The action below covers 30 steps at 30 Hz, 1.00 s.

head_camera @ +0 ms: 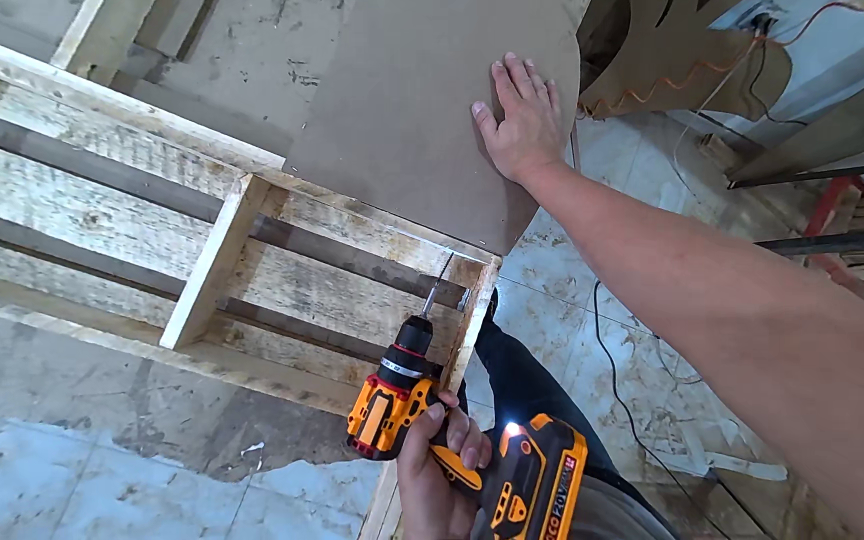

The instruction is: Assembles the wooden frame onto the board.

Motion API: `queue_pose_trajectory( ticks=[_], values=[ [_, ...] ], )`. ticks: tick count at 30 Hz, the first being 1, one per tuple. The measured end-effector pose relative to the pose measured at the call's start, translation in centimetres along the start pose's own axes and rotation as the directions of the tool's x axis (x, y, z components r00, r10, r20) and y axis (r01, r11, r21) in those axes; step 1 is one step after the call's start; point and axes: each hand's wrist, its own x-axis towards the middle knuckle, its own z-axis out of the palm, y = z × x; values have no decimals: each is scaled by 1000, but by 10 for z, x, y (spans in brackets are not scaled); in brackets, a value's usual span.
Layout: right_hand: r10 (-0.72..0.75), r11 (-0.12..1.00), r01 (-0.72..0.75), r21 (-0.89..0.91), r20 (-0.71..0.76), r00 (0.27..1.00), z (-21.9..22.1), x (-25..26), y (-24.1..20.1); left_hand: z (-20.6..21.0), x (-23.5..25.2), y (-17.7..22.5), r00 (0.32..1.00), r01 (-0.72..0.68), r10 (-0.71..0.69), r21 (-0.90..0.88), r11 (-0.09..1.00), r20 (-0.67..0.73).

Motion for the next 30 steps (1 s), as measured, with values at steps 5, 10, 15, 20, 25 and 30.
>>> queue_pose_trajectory(
  ticks=[5, 10, 15, 20, 25, 30],
  values=[
    [2, 1000, -2, 0, 0, 1000, -1, -1, 0, 1, 0, -1, 1000, 8, -8, 9, 1000, -17],
    [4, 1000, -4, -7, 5, 1000, -2, 0, 1, 4, 0, -2, 999, 12, -11, 21, 1000, -33],
    [4, 1000, -4, -2, 3, 1000, -3, -1, 0, 6, 1, -2, 999, 14, -13, 29, 999, -34],
    [8, 1000, -8, -2, 8, 1000, -3, -1, -1, 8, 3, -1, 999, 17, -16, 23, 1000, -32],
    [8, 1000, -8, -8, 5, 1000, -2, -1, -3, 9, 5, -2, 999, 19, -18, 13, 1000, -27],
    [7, 1000, -7, -29, 11, 1000, -3, -1, -2, 13, 6, -2, 999, 37, -37, -4, 999, -38]
  ],
)
